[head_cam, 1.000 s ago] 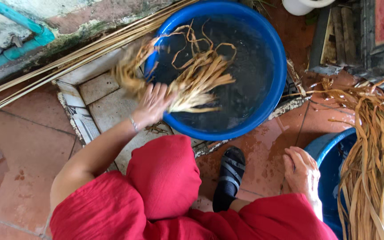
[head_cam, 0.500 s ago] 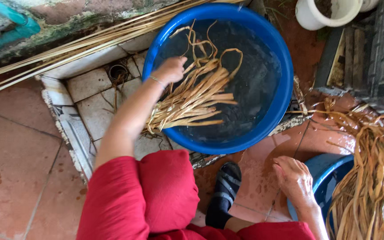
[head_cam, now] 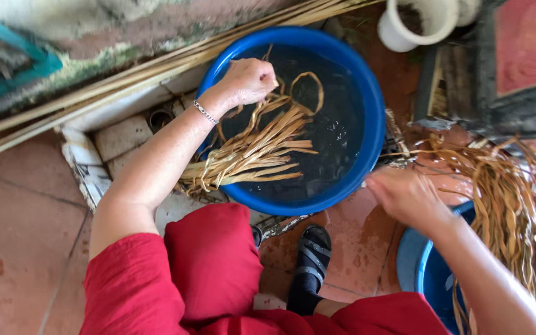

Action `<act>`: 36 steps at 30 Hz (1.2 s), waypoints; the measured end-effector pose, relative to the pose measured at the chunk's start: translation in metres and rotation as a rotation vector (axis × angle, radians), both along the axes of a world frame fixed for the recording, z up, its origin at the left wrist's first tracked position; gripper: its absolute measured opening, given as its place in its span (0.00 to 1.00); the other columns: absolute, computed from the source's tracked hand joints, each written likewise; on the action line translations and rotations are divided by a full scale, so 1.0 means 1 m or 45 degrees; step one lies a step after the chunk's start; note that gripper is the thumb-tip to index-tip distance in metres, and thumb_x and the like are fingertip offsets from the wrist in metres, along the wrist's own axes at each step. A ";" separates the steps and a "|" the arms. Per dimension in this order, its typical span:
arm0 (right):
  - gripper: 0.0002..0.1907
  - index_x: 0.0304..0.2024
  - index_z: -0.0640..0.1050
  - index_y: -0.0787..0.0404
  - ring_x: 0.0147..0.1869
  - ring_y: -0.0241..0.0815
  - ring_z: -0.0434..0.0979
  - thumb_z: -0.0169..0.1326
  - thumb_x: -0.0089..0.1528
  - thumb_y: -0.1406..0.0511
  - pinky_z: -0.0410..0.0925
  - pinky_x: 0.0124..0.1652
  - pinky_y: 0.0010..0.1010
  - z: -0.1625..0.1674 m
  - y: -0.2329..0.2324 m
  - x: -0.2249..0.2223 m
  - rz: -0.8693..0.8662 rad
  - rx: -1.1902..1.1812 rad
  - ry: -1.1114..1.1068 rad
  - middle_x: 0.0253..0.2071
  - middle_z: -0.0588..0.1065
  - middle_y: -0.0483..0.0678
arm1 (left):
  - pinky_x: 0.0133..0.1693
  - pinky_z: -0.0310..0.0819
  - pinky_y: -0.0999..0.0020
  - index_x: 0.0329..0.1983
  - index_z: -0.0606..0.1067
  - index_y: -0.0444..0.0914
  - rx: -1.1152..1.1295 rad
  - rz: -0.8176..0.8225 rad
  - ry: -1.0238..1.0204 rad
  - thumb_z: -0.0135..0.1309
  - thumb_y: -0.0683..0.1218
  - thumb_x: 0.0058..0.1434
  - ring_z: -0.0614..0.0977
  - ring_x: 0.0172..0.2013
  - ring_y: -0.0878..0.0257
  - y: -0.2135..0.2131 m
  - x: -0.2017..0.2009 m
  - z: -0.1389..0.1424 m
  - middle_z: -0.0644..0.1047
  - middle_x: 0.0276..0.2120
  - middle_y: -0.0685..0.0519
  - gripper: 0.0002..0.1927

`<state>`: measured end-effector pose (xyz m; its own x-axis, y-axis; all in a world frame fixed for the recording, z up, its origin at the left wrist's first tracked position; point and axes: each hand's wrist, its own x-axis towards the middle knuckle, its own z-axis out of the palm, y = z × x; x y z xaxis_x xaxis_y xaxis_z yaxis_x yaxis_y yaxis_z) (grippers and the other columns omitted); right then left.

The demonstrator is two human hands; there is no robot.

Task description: The person sits on the floor and repeatedly pulls long, dry, tan-colored fiber strips from a blue basin of water. They separate the strips by hand, wring out excess water, and place them into a second blue basin. The process is continuous and repetitive throughout the clip.

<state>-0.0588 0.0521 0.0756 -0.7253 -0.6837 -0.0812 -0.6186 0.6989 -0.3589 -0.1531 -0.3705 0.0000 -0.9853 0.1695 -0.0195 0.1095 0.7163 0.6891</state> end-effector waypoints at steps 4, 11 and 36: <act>0.17 0.45 0.83 0.59 0.43 0.49 0.84 0.50 0.68 0.55 0.76 0.43 0.39 0.002 -0.043 -0.035 -0.111 -0.153 -0.423 0.40 0.83 0.52 | 0.32 0.77 0.68 0.35 0.80 0.38 0.199 -0.112 -0.111 0.55 0.49 0.67 0.85 0.25 0.63 0.037 0.011 0.053 0.82 0.23 0.52 0.11; 0.40 0.52 0.77 0.69 0.40 0.49 0.84 0.37 0.66 0.39 0.79 0.37 0.44 -0.037 -0.095 -0.030 -0.759 -0.903 -1.455 0.42 0.82 0.58 | 0.27 0.68 0.72 0.44 0.81 0.36 0.423 -0.327 0.371 0.57 0.45 0.69 0.73 0.24 0.69 0.097 0.042 0.129 0.80 0.26 0.51 0.08; 0.21 0.63 0.67 0.64 0.47 0.54 0.82 0.51 0.67 0.70 0.80 0.41 0.44 -0.239 -0.085 0.021 -1.535 -1.606 -1.342 0.56 0.73 0.60 | 0.51 0.79 0.53 0.40 0.84 0.42 -1.217 -0.227 -1.063 0.53 0.47 0.59 0.84 0.48 0.51 -0.059 0.226 -0.048 0.84 0.44 0.48 0.12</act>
